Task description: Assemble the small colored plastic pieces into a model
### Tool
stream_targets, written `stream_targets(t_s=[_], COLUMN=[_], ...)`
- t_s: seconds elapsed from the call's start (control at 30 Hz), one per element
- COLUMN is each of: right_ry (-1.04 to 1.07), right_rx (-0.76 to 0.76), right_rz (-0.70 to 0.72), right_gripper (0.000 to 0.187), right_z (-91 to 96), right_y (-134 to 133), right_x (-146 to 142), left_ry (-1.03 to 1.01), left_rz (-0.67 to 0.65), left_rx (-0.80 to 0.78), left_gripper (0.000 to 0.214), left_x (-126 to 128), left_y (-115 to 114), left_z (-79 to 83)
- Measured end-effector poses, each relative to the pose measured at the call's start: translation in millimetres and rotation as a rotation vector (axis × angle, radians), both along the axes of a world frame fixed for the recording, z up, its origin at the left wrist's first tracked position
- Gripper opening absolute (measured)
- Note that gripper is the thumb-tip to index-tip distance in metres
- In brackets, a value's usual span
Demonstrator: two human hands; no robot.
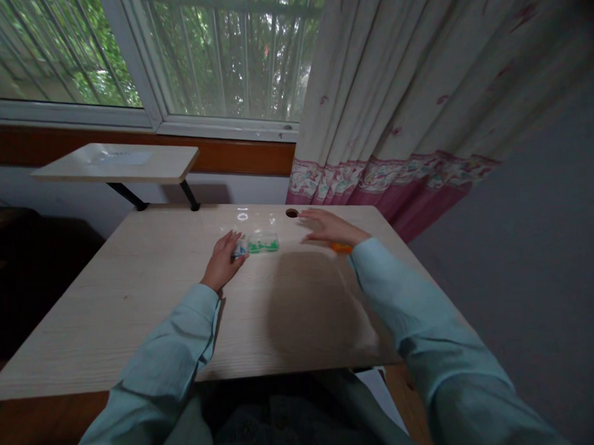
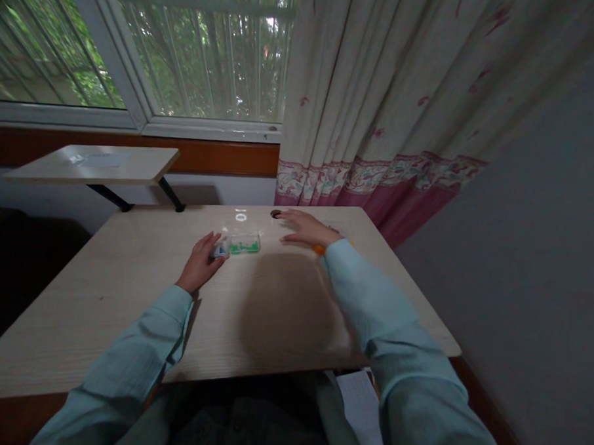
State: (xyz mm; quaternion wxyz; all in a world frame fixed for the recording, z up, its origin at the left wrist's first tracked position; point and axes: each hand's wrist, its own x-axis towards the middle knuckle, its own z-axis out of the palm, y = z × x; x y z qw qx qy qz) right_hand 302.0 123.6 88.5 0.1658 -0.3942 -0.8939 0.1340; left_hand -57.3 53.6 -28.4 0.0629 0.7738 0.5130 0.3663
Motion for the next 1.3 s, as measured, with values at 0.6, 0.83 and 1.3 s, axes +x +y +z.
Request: stream_targets(t_s=[0.6,0.83,1.3], right_ry=[0.053,0.209,0.186], right_rx=[0.024,-0.122,-0.148], right_rz=[-0.096,-0.331,-0.386], right_gripper=[0.071,0.068,0.078], right_z=[-19.6,15.8,-10.3], right_y=[1,9,-1], right_x=[-16,111,172], left_ry=[-0.078,-0.094,-0.091], left_rz=[-0.039,-0.050,-0.045], left_rx=[-0.037,-0.044,-0.035], left_gripper=[0.065,0.066,0.064], left_x=[-1,0,1], left_y=[2,2,0], left_z=[-0.3,0.2,1.7])
